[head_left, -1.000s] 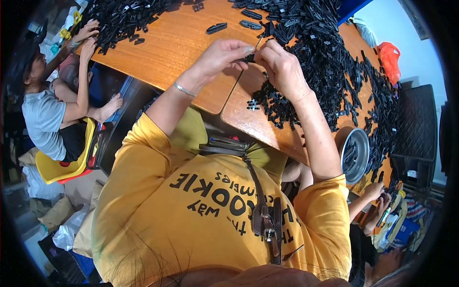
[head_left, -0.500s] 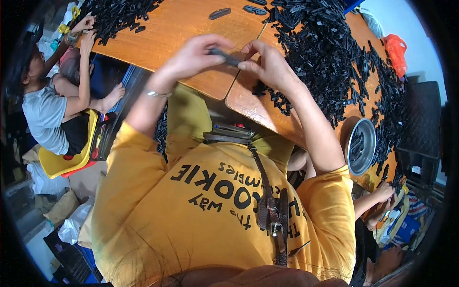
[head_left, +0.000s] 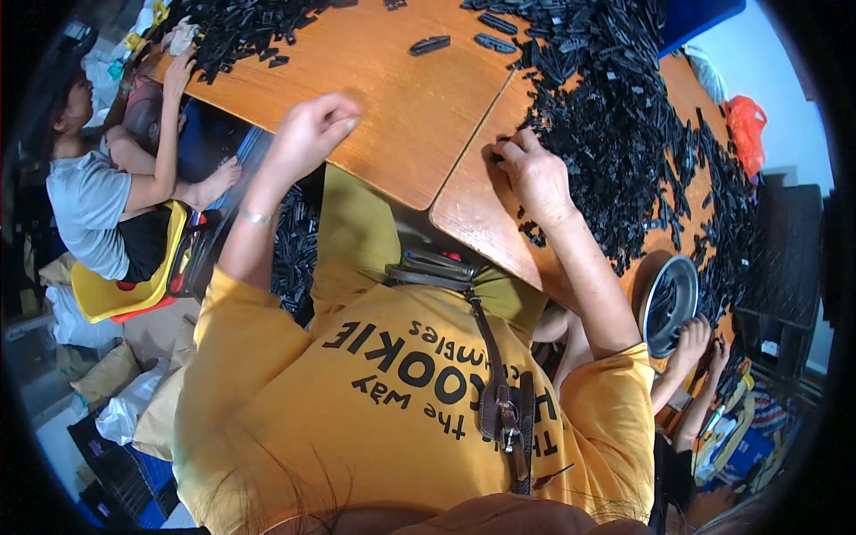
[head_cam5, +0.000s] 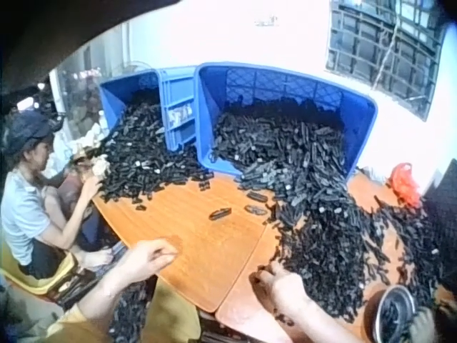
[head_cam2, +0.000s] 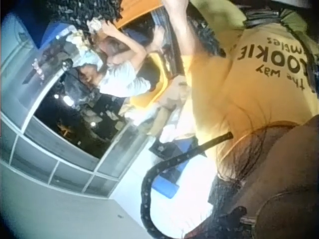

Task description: The person assembles small black plastic industrial components by hand at a table.

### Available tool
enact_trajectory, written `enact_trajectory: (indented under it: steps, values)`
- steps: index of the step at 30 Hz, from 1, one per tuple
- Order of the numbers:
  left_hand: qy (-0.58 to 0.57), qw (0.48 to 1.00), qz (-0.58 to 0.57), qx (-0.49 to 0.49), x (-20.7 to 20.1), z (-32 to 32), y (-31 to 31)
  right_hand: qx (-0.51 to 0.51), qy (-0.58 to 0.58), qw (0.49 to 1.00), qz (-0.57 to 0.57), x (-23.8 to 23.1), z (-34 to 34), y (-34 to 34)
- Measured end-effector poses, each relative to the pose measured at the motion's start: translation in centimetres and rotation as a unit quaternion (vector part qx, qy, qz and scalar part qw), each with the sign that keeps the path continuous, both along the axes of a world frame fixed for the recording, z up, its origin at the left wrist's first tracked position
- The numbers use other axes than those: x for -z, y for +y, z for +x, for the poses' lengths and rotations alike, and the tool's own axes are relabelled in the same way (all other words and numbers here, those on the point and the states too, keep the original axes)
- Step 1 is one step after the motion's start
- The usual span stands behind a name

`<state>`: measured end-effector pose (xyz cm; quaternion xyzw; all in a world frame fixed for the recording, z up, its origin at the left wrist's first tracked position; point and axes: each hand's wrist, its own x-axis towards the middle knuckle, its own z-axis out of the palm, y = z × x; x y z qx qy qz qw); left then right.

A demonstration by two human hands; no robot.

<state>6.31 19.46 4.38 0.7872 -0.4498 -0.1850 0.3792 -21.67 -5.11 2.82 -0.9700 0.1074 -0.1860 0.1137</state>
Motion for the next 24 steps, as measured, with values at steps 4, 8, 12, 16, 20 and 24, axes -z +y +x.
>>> enact_trajectory:
  steps: [4, 8, 12, 16, 20, 24]
  values:
    - [-0.172, 0.982, -0.069, -0.03, 1.7, 1.7, -9.3, 0.032, 0.033, 0.998, -0.034, 1.6, 1.3, -2.4]
    - [-0.269, 0.957, -0.052, -0.09, 3.5, 3.3, -16.1, 0.05, 0.022, 0.998, -0.011, 0.9, 1.8, -1.7]
    - [-0.292, 0.948, 0.035, -0.122, 4.1, 3.4, -18.9, 0.073, 0.009, 0.997, 0.036, 0.9, 2.0, -1.6]
    - [-0.206, 0.971, 0.048, -0.113, 3.7, 2.1, -19.2, 0.084, 0.031, 0.995, 0.048, 0.3, 1.7, -2.1]
    - [-0.126, 0.99, -0.013, -0.06, 5.4, 1.8, -18.0, 0.088, 0.019, 0.994, 0.064, -0.6, 1.9, -1.9]
    - [-0.222, 0.968, -0.083, -0.082, 6.6, 1.7, -16.7, 0.079, -0.054, 0.992, 0.085, -0.9, 2.1, -1.4]
